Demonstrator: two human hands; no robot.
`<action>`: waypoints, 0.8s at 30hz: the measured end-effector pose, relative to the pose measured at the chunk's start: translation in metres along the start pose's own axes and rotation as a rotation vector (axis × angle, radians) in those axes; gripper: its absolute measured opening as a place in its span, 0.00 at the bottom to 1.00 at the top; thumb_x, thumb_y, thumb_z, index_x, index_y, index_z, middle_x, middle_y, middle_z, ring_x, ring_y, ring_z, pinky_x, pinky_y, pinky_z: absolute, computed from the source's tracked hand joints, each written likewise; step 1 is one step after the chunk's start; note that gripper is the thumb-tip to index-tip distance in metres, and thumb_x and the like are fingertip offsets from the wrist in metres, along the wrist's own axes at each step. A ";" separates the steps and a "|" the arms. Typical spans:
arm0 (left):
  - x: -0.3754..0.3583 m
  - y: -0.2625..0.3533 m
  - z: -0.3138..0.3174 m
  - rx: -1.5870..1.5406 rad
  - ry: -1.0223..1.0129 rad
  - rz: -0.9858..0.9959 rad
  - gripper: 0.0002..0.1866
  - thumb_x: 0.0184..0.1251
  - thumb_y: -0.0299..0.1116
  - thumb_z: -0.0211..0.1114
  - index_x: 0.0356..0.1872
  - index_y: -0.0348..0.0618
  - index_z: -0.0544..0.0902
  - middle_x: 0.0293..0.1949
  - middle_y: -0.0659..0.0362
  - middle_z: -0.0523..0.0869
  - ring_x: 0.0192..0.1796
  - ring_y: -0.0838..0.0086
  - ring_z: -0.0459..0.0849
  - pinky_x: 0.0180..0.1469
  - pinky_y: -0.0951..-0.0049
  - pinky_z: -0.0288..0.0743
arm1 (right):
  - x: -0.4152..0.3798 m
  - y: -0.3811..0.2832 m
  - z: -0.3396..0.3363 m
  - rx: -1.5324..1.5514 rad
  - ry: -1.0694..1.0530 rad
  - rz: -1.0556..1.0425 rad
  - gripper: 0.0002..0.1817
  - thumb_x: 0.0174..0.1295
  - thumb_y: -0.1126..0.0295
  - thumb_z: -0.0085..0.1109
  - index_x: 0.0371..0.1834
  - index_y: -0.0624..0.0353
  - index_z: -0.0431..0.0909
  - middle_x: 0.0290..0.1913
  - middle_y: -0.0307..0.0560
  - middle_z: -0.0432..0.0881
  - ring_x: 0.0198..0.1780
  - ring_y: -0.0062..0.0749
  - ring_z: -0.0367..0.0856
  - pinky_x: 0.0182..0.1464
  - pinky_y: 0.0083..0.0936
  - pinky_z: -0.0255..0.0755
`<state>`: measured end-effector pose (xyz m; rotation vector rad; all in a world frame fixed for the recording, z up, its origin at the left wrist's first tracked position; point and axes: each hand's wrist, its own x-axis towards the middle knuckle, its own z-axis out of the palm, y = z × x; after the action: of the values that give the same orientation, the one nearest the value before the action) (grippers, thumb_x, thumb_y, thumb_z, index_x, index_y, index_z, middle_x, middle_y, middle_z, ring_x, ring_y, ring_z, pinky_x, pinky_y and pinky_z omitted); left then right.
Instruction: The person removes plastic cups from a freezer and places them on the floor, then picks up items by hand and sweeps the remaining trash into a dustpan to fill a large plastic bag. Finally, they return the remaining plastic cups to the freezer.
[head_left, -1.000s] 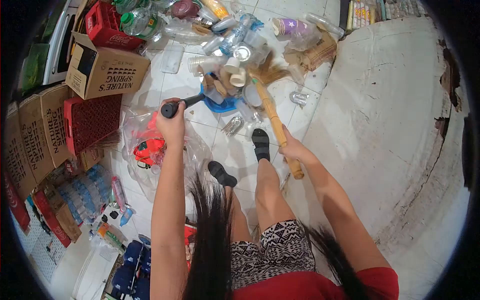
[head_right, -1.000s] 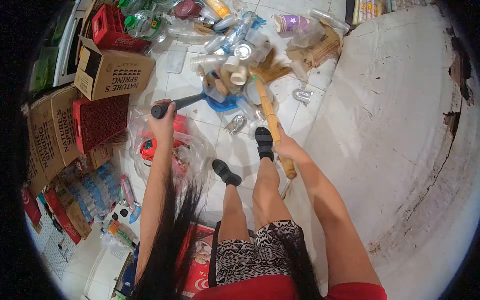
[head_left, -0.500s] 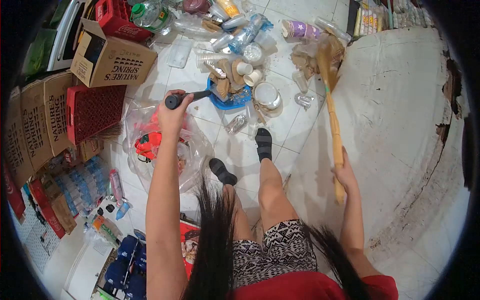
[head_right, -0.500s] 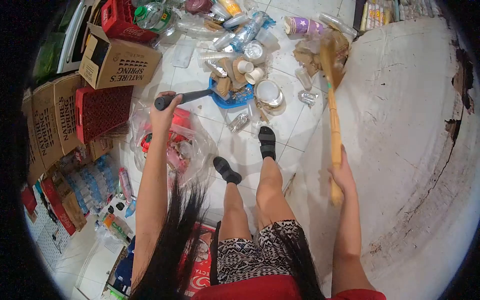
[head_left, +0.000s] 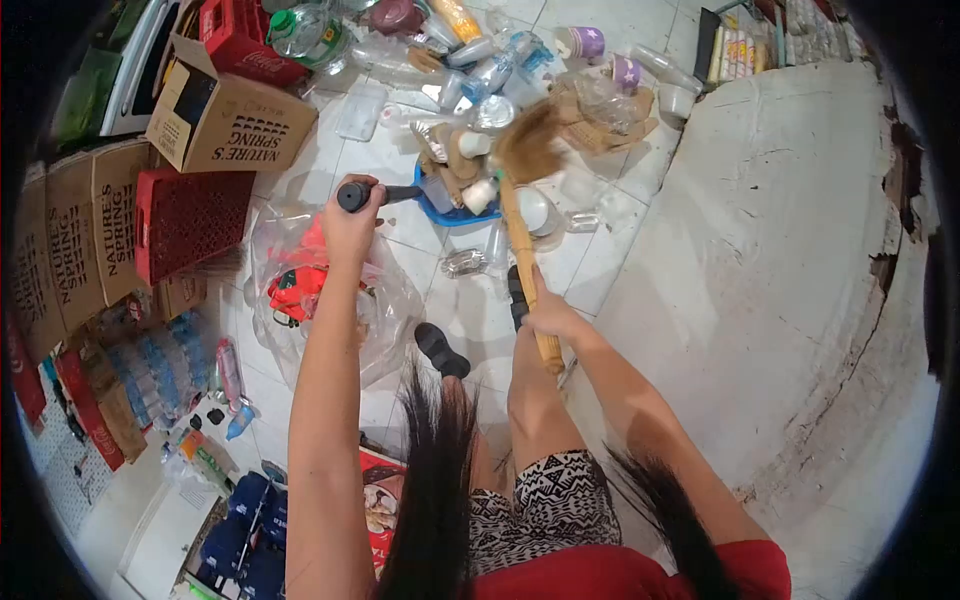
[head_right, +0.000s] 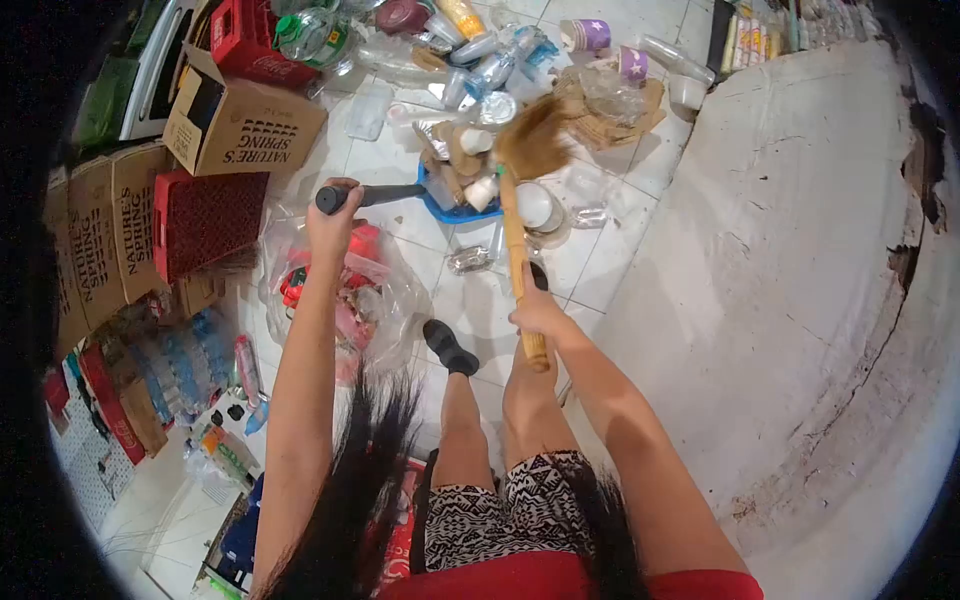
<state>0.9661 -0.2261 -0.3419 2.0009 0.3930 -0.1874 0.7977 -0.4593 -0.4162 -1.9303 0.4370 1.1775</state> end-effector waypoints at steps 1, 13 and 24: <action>0.000 -0.003 0.000 -0.006 -0.009 0.006 0.07 0.47 0.31 0.59 0.27 0.40 0.76 0.21 0.61 0.77 0.22 0.82 0.75 0.20 0.81 0.72 | -0.003 0.011 0.002 -0.078 0.020 -0.094 0.48 0.37 0.78 0.47 0.61 0.50 0.27 0.28 0.60 0.74 0.20 0.38 0.76 0.26 0.26 0.70; -0.052 -0.035 -0.021 -0.350 0.219 -0.056 0.06 0.49 0.25 0.57 0.29 0.40 0.73 0.27 0.62 0.74 0.23 0.81 0.73 0.22 0.84 0.70 | -0.190 0.030 -0.092 0.495 0.031 0.026 0.46 0.38 0.81 0.53 0.62 0.44 0.39 0.26 0.46 0.72 0.18 0.28 0.69 0.19 0.22 0.66; -0.169 -0.048 -0.110 -0.730 0.395 -0.236 0.07 0.51 0.25 0.51 0.32 0.44 0.67 0.44 0.52 0.73 0.34 0.70 0.78 0.28 0.79 0.75 | -0.102 0.096 -0.220 -1.039 0.562 0.580 0.21 0.55 0.66 0.36 0.55 0.41 0.58 0.35 0.48 0.72 0.35 0.42 0.72 0.39 0.45 0.61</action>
<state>0.7870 -0.1412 -0.2825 1.2569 0.8190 0.1928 0.8108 -0.7024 -0.3218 -3.2218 0.8233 1.3315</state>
